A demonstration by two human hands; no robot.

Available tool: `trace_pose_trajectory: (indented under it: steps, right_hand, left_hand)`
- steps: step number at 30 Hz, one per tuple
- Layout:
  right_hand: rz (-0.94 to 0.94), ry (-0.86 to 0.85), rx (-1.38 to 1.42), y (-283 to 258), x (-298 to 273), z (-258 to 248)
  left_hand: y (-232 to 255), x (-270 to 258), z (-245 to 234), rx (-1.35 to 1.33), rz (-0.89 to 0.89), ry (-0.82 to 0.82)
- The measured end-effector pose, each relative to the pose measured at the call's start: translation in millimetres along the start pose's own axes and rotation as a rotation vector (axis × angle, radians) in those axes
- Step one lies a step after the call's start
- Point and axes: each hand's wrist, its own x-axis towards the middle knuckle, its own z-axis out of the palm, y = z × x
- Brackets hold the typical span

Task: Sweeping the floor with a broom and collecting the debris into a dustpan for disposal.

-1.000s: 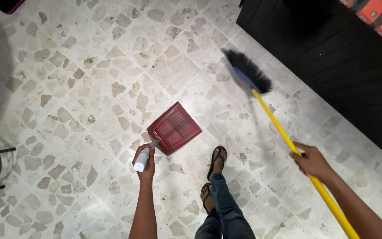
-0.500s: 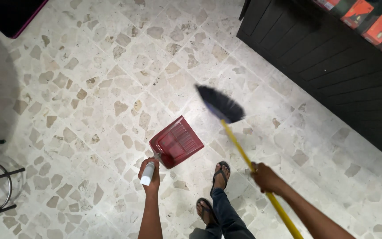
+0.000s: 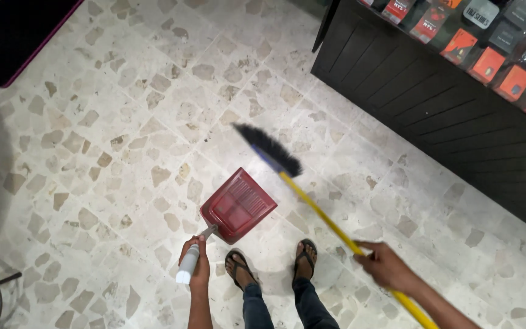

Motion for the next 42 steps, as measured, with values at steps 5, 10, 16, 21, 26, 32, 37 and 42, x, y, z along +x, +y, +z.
trace_pose_trajectory:
  steps: [5, 10, 16, 21, 26, 32, 37, 42]
  right_hand:
    - [-0.084, 0.251, -0.031, -44, 57, -55]
    - [-0.073, 0.324, 0.186, -82, 142, -79]
    - [-0.016, 0.284, 0.027, -71, 207, 10]
    - [0.079, 0.14, -0.152, -104, 94, 113]
    - [0.02, -0.019, -0.171, -87, 21, 177]
    - [-0.037, -0.078, 0.013, -89, -27, 170]
    - [0.027, 0.162, 0.127, -130, -23, 95]
    - [-0.063, 0.264, 0.237, -171, 33, 35]
  left_hand:
    - [25, 37, 0, 0.041, 0.058, 0.018]
    - [39, 76, -6, 0.073, 0.087, -0.064]
    - [37, 108, -14, 0.082, 0.158, -0.178]
    - [27, 115, -25, 0.081, 0.099, -0.234]
    - [32, 116, -28, 0.113, 0.157, -0.267]
    - [31, 123, -57, 0.041, 0.105, -0.285]
    - [22, 145, -91, -0.102, 0.092, -0.146]
    - [43, 165, -134, 0.025, -0.011, -0.096]
